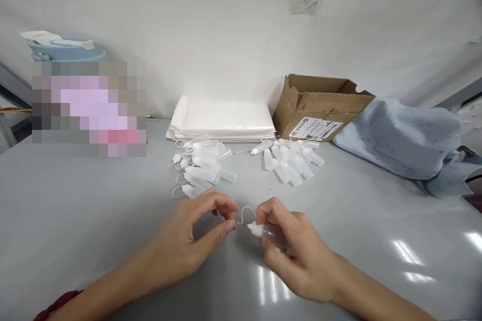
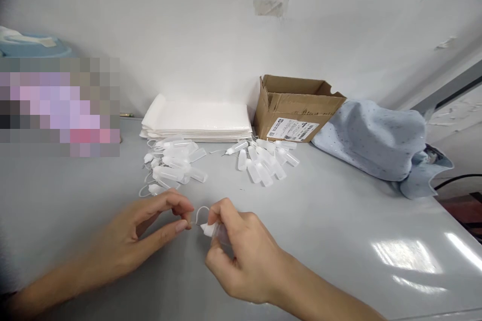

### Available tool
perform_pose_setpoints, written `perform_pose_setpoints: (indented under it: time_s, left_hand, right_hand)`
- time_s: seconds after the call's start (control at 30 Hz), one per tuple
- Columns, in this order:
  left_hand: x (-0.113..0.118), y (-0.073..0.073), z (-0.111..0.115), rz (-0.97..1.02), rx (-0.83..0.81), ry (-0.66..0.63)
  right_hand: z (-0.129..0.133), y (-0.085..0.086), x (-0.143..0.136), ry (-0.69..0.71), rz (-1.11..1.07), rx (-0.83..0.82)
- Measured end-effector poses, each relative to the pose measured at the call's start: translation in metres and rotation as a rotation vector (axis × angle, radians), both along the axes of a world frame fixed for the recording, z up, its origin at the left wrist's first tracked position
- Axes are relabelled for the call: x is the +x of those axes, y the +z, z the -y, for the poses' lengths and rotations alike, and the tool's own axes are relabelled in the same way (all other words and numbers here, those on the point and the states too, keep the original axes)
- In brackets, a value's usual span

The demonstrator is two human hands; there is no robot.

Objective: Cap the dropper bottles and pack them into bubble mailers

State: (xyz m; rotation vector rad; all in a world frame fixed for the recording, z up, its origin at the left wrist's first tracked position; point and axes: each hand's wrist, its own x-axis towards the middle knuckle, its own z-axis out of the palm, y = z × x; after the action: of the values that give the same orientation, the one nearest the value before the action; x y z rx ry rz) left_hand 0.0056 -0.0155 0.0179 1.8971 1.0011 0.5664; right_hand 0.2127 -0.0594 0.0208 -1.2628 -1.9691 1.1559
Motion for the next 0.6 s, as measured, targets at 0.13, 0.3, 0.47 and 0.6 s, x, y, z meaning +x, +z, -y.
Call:
perform_pose_setpoints:
  time_s: [0.13, 0.3, 0.47, 0.6]
  left_hand:
    - [0.002, 0.003, -0.001, -0.046, -0.038, -0.064]
    - [0.0, -0.002, -0.002, -0.027, -0.001, -0.011]
    - [-0.004, 0.0, -0.006, 0.06, 0.077, 0.113]
    - [-0.003, 0.001, -0.007, 0.079, 0.086, 0.092]
  right_hand:
    - [0.0, 0.0, 0.002, -0.014, -0.012, -0.037]
    - [-0.002, 0.001, 0.004, -0.028, -0.023, -0.1]
    - [-0.01, 0.004, 0.014, -0.131, 0.0, 0.004]
    - [-0.011, 0.001, 0.016, -0.168, -0.011, 0.13]
